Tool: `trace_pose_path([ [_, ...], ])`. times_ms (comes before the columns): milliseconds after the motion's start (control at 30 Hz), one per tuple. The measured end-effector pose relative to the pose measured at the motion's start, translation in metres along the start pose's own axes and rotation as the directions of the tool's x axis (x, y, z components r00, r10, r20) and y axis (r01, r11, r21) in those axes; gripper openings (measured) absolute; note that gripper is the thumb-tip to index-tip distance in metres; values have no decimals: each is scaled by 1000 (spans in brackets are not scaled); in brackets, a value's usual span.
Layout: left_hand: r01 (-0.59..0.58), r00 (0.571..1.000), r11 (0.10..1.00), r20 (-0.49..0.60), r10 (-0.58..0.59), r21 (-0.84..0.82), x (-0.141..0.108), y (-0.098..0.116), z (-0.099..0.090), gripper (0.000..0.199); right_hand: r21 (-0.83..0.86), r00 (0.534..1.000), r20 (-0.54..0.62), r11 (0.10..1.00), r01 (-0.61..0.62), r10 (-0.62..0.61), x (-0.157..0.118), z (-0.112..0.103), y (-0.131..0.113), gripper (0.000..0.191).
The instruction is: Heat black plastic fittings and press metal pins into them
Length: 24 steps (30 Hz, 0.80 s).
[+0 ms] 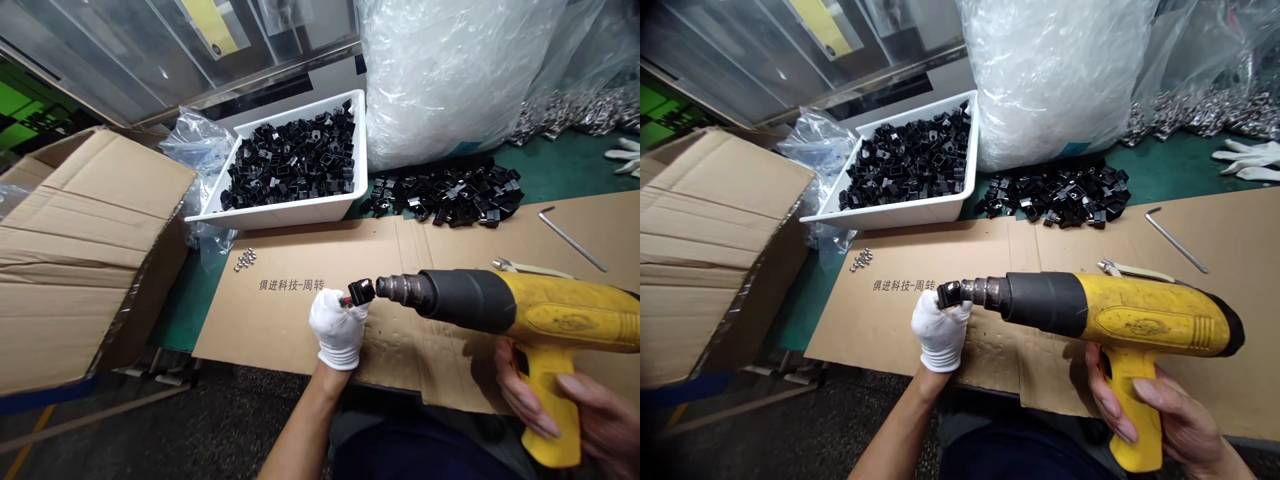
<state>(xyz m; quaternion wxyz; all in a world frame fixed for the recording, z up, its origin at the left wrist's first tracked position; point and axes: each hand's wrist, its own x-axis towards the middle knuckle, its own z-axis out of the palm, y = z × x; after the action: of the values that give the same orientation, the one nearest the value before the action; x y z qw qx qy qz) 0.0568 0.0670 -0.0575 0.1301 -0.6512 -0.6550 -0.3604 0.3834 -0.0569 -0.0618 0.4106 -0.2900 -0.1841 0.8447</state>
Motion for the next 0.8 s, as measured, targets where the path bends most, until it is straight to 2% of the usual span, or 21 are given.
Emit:
trace_pose_path([
  [233, -21, 1000, 1000, -17, 21, -4, -4, -3, 3, 46, 47, 1000, -13, 999, -6, 7, 0, 4, 0, 43],
  [400, -90, 995, 996, -34, 91, 16, -4, -3, 2, 40, 37, 1000, -8, 999, -19, 19, -1, -1, 1, 44],
  [600, -94, 995, 995, -31, 95, 19, -3, -2, 1, 40, 26, 999, 14, 999, -44, 44, -3, -7, 1, 45],
  [800, -110, 993, 993, -46, 111, 34, -2, 0, 0, 40, 24, 1000, 21, 999, -22, 21, -2, -3, 0, 44],
])
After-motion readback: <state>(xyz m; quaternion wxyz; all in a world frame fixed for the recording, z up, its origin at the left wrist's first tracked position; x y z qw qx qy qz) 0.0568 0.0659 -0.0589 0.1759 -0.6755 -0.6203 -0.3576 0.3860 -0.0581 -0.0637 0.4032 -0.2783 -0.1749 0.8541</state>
